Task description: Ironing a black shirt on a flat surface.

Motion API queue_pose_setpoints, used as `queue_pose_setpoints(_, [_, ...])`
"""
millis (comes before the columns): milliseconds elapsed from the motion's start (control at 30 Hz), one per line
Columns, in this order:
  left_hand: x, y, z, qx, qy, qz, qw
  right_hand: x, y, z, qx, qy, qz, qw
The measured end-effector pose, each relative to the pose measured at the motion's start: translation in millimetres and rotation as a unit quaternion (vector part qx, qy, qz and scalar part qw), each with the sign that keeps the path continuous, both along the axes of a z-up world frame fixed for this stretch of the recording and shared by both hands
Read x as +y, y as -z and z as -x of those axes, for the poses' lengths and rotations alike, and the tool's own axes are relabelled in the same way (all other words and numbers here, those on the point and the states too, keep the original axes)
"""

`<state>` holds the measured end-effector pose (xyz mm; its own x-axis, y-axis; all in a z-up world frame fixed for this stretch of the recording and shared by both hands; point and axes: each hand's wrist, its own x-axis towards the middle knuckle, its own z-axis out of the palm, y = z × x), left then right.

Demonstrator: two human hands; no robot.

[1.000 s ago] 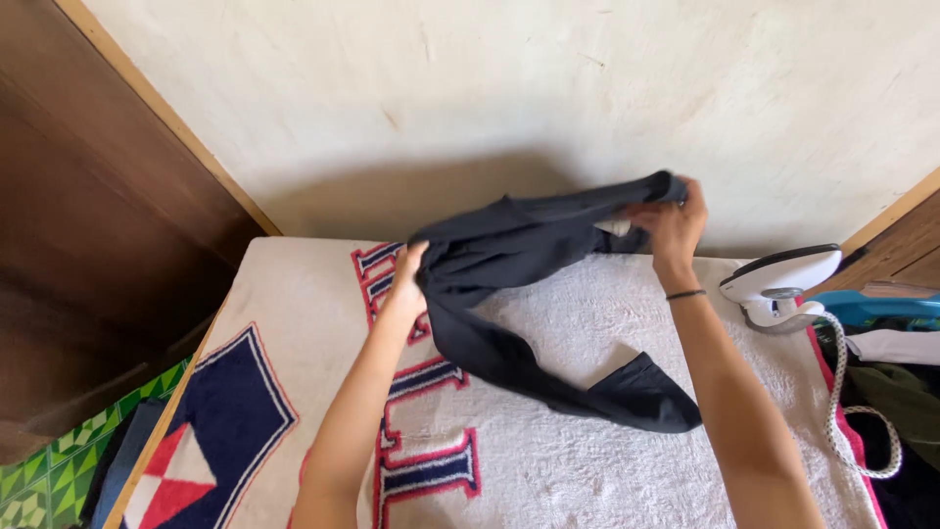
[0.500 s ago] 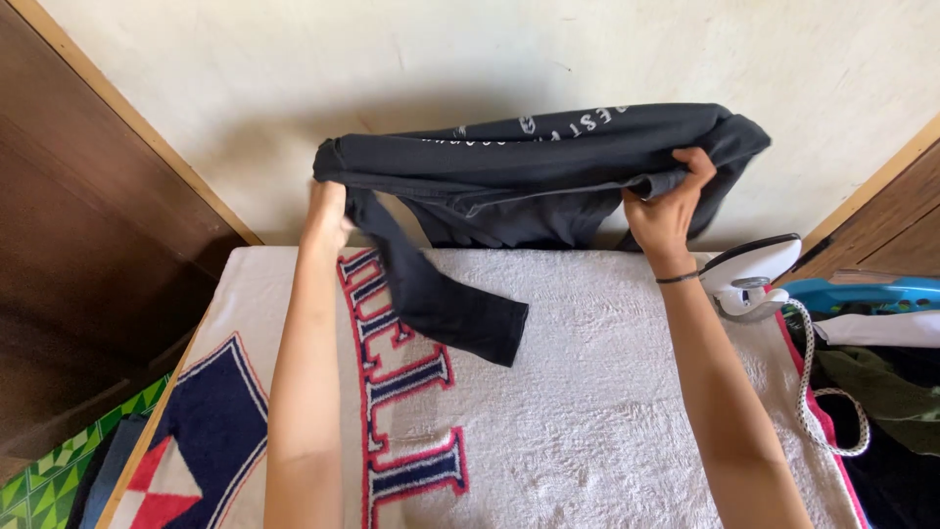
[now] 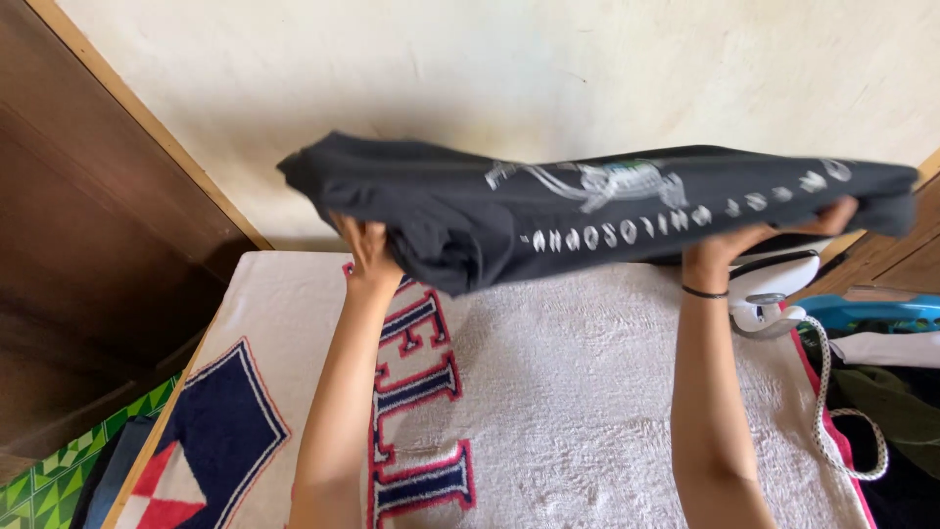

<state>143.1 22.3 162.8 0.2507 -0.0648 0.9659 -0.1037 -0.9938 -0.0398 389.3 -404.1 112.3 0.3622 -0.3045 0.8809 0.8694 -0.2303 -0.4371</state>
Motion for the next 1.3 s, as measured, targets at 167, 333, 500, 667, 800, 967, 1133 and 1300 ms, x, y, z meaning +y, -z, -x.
queue_pose_setpoints(167, [-40, -55, 36, -0.062, -0.054, -0.046, 0.996, 13, -21, -42, 0.029, -0.113, -0.006, 0.993])
queue_pose_setpoints(333, [-10, -107, 18, -0.042, 0.156, 0.22, 0.962, 27, -32, -90, 0.061, -0.221, -0.003, 0.973])
queue_pose_setpoints(500, [128, 17, 2, 0.27, 0.098, 0.481, 0.828, 67, -91, 24, 0.088, 0.073, 0.36, 0.926])
queue_pose_setpoints(667, [84, 75, 55, 0.274, -0.164, 0.304, 0.898, 46, -3, 91, 0.251, -0.293, 0.548, 0.743])
queue_pose_setpoints(800, [1, 133, 129, 0.395, -0.007, 0.252, 0.883, -21, 71, 115, 0.278, -0.237, 0.535, 0.762])
queue_pose_setpoints(967, [-39, 189, 167, 0.579, 0.086, 0.381, 0.716, -86, 138, 121, 0.265, 0.004, 0.483, 0.835])
queue_pose_setpoints(1133, [28, 119, 144, 0.449, 0.167, 0.483, 0.733, -95, 164, 91, 0.409, -0.171, 0.395, 0.804])
queue_pose_setpoints(1300, [167, 152, 168, 0.081, 0.046, 0.691, 0.717, -69, 91, 121, 0.51, -0.499, -0.037, 0.699])
